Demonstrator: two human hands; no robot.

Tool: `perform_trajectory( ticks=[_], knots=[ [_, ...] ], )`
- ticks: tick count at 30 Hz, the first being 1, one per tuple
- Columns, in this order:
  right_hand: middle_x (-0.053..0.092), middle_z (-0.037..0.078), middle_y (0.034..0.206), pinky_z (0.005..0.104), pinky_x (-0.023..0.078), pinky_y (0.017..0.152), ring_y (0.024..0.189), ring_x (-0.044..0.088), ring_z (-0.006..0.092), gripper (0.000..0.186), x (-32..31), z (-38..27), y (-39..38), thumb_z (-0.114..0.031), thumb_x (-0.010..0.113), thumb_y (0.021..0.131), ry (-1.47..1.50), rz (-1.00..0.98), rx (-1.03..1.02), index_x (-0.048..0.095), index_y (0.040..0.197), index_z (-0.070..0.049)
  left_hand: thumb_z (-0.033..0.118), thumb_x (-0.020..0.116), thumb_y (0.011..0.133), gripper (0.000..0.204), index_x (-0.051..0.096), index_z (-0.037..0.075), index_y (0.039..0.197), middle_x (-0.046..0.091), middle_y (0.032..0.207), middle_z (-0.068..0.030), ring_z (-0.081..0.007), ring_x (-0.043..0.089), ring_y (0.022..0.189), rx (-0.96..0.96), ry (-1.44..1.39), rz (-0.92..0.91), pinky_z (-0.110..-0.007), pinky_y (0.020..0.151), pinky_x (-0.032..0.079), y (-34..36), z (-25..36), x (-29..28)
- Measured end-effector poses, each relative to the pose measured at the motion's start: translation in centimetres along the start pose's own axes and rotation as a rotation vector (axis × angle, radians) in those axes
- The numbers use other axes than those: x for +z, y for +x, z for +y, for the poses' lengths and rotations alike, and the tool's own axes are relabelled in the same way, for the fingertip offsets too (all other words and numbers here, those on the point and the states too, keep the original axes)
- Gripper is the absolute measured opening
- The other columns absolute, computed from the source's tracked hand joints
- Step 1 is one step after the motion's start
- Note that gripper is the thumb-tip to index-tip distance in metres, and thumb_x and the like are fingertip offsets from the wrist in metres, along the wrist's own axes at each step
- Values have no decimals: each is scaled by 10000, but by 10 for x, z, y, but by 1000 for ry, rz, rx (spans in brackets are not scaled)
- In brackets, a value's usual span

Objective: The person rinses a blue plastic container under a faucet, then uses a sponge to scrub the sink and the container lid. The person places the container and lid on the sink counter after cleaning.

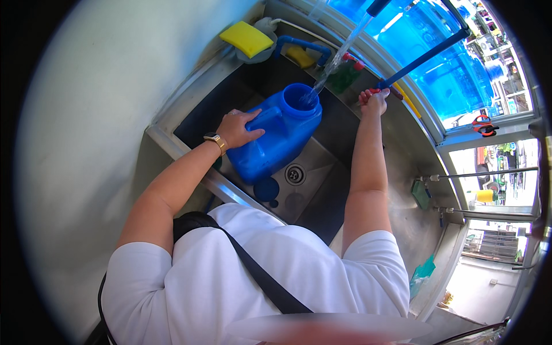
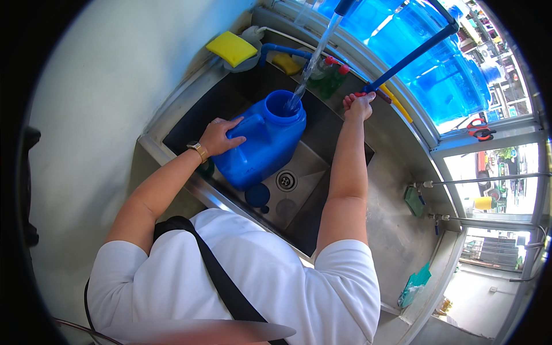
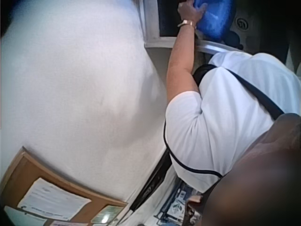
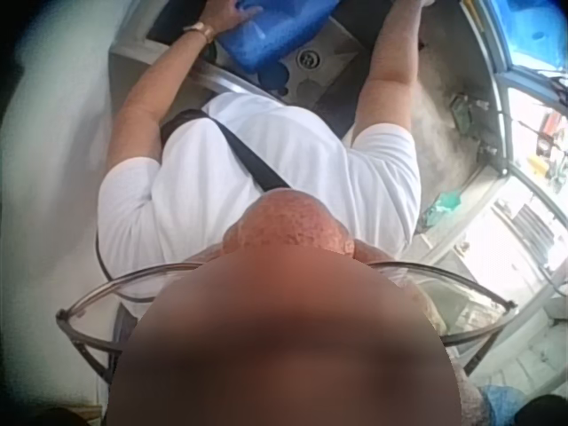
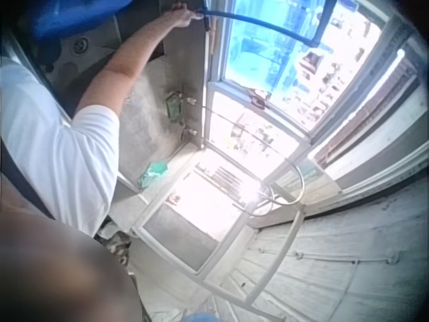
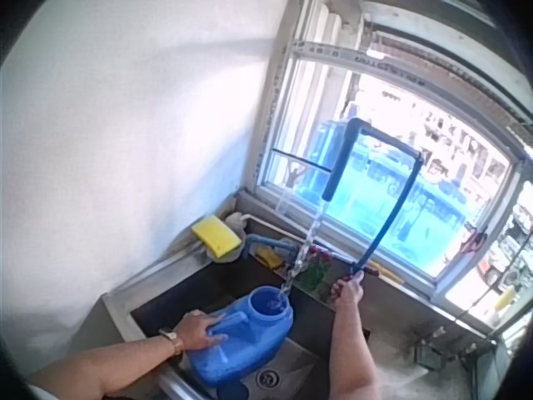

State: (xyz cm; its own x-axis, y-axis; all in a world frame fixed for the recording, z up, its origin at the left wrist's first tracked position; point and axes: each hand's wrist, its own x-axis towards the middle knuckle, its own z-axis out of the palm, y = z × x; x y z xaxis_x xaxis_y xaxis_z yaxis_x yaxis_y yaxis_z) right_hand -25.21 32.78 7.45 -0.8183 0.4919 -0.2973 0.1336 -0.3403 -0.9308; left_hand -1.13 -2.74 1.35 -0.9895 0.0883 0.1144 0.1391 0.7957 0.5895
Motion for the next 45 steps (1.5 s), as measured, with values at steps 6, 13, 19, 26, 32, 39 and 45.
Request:
perform_trajectory(
  ticks=[6,13,19,26,32,39,45],
  knots=[
    [566,46,666,341,514,532,545,553,202,630,15,3,-3,-655,357,984,155,130,42,552,864,-68,532,714,760,706,620,135,1336,711,1107,-150,-337,629,1043,37,-13,20,-415,962,484,2,6,1],
    [530,3,627,309,469,518,520,469,172,722,20,3,21,-699,270,976,620,88,222,581,833,-64,510,729,761,699,633,89,1310,719,1039,-162,-336,639,990,122,25,99,-417,920,500,2,17,7],
    [620,95,743,411,548,711,715,627,245,842,-13,11,-22,-729,213,960,101,-464,320,632,1040,-3,611,702,762,806,577,84,1360,695,1137,-180,-368,617,1079,-86,93,-36,-449,944,478,9,52,10],
    [633,352,1133,580,530,819,953,693,414,1010,-8,45,-96,-850,331,846,-1177,-421,444,351,1476,-60,671,669,802,1001,387,-16,1473,526,1378,-293,-398,498,1309,201,-423,-504,-425,1092,397,7,132,46],
    [670,222,894,436,546,601,669,679,311,738,-43,53,-130,-572,458,955,-1116,-567,325,406,1433,-11,335,646,959,544,528,-13,1361,648,1264,-175,-225,614,1187,25,-890,-277,-312,1018,467,-11,51,28],
    [596,41,680,289,462,445,491,546,124,662,-94,-35,-210,-379,666,930,-901,-736,-256,413,1510,-185,762,525,841,958,417,42,1462,440,1470,-194,-342,387,1362,-1029,-1018,-80,-514,1154,226,-25,-86,-21],
    [644,113,1148,341,527,873,1001,639,192,545,-167,-96,-210,-394,489,1003,-263,-641,-371,509,1388,-10,710,461,908,857,404,61,1465,479,1454,-150,-308,421,1358,-501,-1584,-224,-503,1157,262,-5,-65,-55]
  ],
)
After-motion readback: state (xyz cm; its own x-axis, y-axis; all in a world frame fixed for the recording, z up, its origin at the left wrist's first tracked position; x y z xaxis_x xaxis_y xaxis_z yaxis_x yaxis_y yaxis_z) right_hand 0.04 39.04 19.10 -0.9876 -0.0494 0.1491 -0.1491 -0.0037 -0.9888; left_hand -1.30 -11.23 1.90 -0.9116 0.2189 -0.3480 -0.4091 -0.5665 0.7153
